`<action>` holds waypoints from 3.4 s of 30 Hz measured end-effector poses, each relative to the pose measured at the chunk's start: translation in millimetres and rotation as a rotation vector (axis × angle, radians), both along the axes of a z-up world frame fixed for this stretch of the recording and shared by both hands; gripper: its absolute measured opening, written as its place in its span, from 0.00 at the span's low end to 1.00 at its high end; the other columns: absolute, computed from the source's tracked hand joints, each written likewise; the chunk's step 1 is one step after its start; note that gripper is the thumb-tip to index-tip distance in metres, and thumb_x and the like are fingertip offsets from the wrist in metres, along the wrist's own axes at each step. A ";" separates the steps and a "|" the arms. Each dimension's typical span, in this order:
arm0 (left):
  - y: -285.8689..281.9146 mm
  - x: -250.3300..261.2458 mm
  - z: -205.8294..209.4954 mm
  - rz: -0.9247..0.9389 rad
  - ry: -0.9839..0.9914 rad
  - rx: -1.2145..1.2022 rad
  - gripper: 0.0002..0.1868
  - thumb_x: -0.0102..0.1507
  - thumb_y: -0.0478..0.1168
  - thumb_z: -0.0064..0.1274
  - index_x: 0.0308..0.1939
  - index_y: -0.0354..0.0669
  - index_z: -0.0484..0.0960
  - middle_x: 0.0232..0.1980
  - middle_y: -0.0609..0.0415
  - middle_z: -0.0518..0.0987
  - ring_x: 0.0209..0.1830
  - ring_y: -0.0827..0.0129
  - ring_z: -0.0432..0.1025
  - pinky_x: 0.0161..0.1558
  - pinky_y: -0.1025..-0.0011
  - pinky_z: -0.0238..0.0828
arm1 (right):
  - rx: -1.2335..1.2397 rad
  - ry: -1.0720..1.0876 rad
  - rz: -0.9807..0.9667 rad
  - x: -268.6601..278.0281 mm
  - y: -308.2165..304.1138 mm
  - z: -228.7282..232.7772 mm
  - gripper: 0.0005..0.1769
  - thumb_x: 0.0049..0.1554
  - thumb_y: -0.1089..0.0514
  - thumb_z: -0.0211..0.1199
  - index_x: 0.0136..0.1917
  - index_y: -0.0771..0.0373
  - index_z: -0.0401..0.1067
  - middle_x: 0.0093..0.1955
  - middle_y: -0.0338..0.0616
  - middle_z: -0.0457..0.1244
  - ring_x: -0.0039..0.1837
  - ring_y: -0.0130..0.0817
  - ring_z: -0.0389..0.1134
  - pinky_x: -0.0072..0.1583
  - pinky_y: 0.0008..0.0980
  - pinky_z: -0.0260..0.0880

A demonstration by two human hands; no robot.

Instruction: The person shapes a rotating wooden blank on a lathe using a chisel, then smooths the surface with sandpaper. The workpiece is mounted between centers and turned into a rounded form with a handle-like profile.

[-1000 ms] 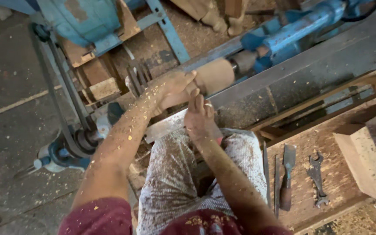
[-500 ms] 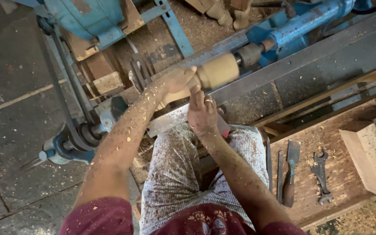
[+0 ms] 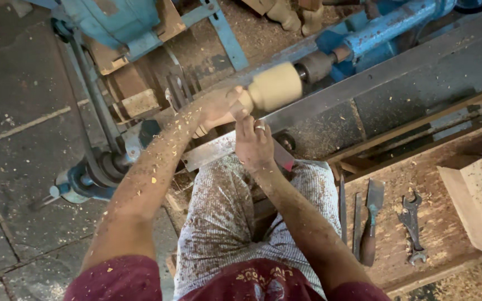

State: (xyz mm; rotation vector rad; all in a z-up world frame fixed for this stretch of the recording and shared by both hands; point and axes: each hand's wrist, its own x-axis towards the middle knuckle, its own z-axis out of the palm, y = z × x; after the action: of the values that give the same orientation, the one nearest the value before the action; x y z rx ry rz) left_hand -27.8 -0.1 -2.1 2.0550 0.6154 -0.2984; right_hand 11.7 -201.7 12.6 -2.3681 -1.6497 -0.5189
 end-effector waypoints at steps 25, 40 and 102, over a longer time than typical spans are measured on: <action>8.9 11.6 -4.2 -0.292 0.089 0.249 0.38 0.66 0.58 0.37 0.74 0.37 0.64 0.59 0.32 0.78 0.60 0.40 0.73 0.60 0.51 0.70 | -0.001 -0.139 -0.055 1.5 7.9 -1.4 0.26 0.54 0.59 0.58 0.65 0.71 0.72 0.51 0.47 0.63 0.45 0.39 0.67 0.46 0.36 0.69; 13.3 4.1 -53.2 -0.295 -0.093 0.285 0.27 0.76 0.51 0.25 0.69 0.36 0.66 0.57 0.27 0.78 0.57 0.34 0.73 0.58 0.46 0.71 | 0.018 -0.236 0.057 -0.6 9.4 8.7 0.23 0.55 0.58 0.57 0.62 0.72 0.71 0.51 0.45 0.61 0.45 0.37 0.66 0.50 0.35 0.71; 10.9 -14.0 11.0 -0.157 0.210 0.288 0.37 0.70 0.63 0.22 0.70 0.45 0.70 0.68 0.35 0.71 0.68 0.36 0.64 0.68 0.48 0.60 | -0.129 -0.122 0.186 -5.4 9.3 14.1 0.23 0.56 0.57 0.57 0.63 0.68 0.69 0.51 0.45 0.64 0.50 0.38 0.68 0.51 0.38 0.68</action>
State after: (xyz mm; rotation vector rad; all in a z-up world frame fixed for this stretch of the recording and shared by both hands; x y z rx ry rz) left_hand -41.8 10.7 9.0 2.3740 0.6553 -0.5497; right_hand 6.4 -192.4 26.6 -2.2781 -1.9899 -0.5469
